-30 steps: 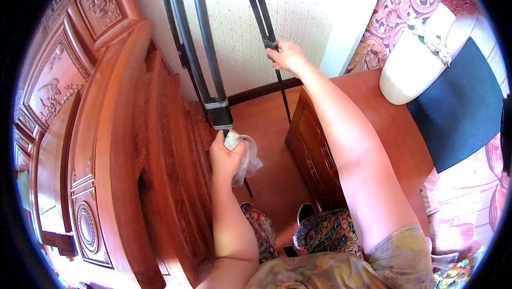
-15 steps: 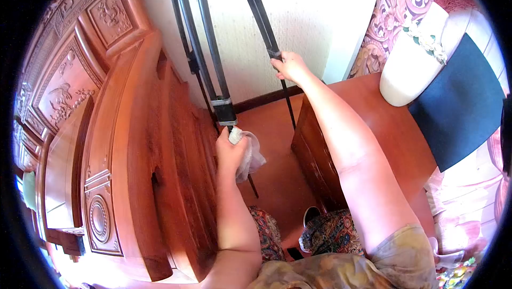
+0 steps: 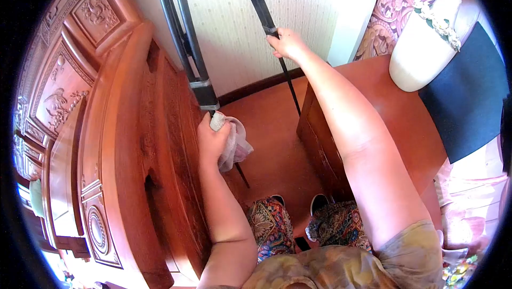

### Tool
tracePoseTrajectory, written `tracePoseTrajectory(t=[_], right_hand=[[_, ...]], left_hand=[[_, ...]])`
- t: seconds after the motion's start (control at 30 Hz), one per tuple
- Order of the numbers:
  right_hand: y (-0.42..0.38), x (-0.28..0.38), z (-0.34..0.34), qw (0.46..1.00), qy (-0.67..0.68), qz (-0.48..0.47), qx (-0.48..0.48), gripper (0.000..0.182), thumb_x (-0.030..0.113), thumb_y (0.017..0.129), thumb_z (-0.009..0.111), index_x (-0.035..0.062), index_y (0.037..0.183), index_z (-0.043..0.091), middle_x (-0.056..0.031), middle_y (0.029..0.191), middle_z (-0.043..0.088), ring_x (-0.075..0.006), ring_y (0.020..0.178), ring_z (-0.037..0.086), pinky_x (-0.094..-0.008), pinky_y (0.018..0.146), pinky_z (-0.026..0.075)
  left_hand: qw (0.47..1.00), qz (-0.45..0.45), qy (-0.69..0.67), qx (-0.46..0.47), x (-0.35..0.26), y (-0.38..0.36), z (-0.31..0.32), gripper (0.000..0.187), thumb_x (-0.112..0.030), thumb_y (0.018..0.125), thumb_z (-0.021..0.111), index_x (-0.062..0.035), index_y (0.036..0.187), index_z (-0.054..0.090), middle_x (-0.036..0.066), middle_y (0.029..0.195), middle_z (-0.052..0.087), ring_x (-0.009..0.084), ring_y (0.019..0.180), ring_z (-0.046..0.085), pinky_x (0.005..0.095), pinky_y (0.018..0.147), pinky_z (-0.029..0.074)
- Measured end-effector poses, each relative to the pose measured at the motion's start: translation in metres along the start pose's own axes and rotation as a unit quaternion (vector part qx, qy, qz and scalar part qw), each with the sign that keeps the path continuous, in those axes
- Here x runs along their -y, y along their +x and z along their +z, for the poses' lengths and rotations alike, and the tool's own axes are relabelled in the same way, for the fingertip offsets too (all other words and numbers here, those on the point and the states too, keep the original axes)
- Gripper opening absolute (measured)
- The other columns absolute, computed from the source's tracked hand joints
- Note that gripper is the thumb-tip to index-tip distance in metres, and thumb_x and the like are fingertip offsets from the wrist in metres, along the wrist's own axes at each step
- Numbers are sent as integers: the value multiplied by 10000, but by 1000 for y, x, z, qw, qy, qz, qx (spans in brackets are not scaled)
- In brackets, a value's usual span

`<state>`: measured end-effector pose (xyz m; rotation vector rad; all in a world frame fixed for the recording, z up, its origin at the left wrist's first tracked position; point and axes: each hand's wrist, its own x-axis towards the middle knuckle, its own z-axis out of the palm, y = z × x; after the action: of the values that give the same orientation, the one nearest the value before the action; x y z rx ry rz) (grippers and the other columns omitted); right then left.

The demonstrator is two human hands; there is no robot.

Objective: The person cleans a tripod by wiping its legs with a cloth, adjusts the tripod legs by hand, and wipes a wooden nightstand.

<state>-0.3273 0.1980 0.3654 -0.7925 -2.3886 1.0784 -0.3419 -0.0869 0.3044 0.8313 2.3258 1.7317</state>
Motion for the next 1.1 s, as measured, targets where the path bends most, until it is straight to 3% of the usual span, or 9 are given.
tracePoseTrajectory(t=[0.07, 0.2, 0.27, 0.4, 0.53, 0.7, 0.93, 1.0, 1.1], right_hand=[[-5, 3, -3, 1000, 16, -6, -4, 359, 359, 776, 544, 45, 941, 597, -141, 657, 599, -230, 587, 595, -357, 603, 467], [-28, 20, -17, 999, 22, -7, 42, 394, 385, 760, 565, 42, 952, 597, -114, 678, 601, -206, 625, 592, -334, 606, 464], [-18, 19, -18, 992, -102, -71, -1, 374, 377, 747, 589, 56, 937, 604, -92, 668, 583, -187, 645, 576, -328, 615, 457], [-16, 38, -19, 981, 157, -113, 29, 331, 337, 778, 595, 73, 977, 574, -46, 796, 590, -135, 758, 543, -270, 719, 414], [-11, 36, -12, 948, 301, -103, 28, 260, 297, 845, 529, 41, 878, 561, -6, 688, 526, -106, 654, 498, -248, 650, 409], [3, 17, -11, 945, 307, -98, -53, 189, 268, 832, 540, 78, 832, 538, 23, 618, 478, -84, 568, 413, -250, 549, 336], [0, 20, -25, 944, 304, -74, -102, 215, 268, 854, 527, 54, 848, 535, 18, 641, 483, -82, 592, 452, -227, 601, 390], [2, 19, -28, 946, 299, -86, -88, 205, 259, 859, 517, 55, 850, 535, 18, 646, 484, -85, 600, 456, -235, 603, 394], [2, 21, -29, 949, 292, -82, -87, 195, 245, 861, 511, 51, 853, 532, 11, 661, 489, -90, 612, 467, -237, 613, 402]], left_hand=[[1000, 1, 4, 3, 1, -5, 3, 168, -73, 681, 591, -6, 824, 534, 74, 717, 574, 154, 648, 542, 298, 599, 438], [1000, -2, -25, -2, 10, -16, 8, 181, -79, 682, 588, -18, 841, 528, 68, 714, 565, 154, 641, 540, 297, 591, 441], [1000, -7, -27, -4, 8, -22, 8, 182, -79, 683, 588, -22, 845, 527, 64, 711, 562, 153, 644, 543, 298, 591, 441], [997, -29, -77, -8, 2, -26, 12, 196, -91, 678, 593, -25, 850, 528, 69, 712, 559, 147, 638, 540, 291, 584, 441], [1000, -5, -27, 1, 1, -20, 18, 226, -98, 675, 603, -14, 871, 529, 85, 737, 569, 159, 659, 549, 300, 608, 444], [999, 14, -29, 27, 5, -6, 30, 262, -118, 670, 614, -6, 891, 531, 127, 754, 583, 206, 709, 578, 317, 639, 447], [998, 51, 5, 35, 14, 29, 41, 324, -162, 655, 631, 3, 915, 532, 161, 793, 598, 278, 757, 594, 343, 658, 450], [997, 57, -32, 36, 15, 35, 40, 238, -137, 669, 634, -23, 850, 531, 73, 753, 573, 154, 683, 543, 300, 623, 443], [998, 54, -13, 23, 9, 35, 31, 244, -138, 662, 635, -18, 845, 528, 75, 751, 571, 156, 682, 542, 302, 617, 442]])
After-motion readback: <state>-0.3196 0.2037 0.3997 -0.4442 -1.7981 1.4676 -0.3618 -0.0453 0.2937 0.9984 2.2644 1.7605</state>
